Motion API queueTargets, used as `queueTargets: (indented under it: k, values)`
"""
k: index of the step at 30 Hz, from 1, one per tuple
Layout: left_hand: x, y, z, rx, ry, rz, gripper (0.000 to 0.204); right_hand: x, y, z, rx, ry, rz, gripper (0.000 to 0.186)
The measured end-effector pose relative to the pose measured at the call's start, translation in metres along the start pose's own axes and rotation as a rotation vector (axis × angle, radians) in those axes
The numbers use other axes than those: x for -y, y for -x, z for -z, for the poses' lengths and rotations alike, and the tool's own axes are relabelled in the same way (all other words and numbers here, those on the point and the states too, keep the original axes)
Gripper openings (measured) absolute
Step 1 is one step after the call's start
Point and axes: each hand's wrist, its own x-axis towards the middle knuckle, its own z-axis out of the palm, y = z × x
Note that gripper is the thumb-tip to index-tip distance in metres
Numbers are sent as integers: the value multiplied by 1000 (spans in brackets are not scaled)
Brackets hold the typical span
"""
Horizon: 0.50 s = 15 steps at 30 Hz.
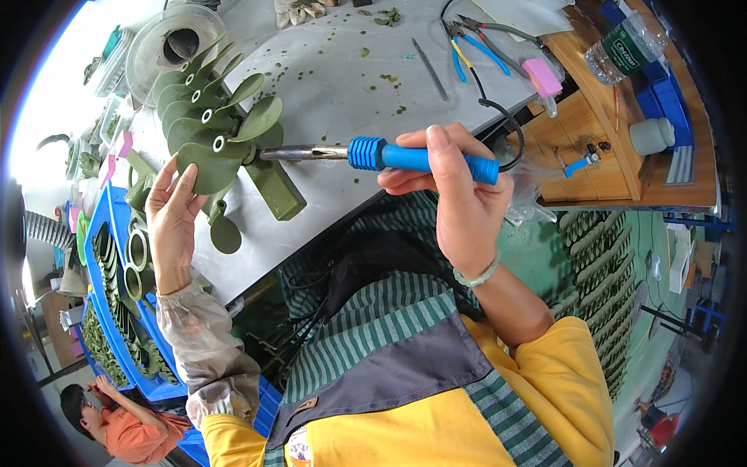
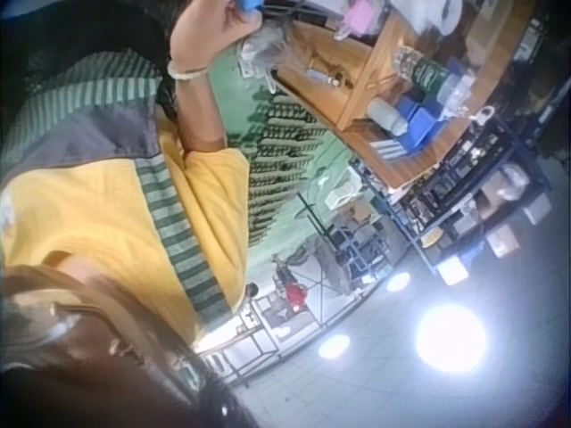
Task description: The person uses a soldering iron to join green plastic blades. They pick up the blades from a blue bin and apply the heated tip to fuse the plastic components together on the workbench.
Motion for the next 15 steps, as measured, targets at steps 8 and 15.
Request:
queueTargets:
  k: [8,15]
  values:
    - [1,1,1,-4,10,-6,33,-2,-2,0,-30,-10,-20,33]
    - [1,0,1,1,7,1,34,-5,-4,0,-33,-18,8,33]
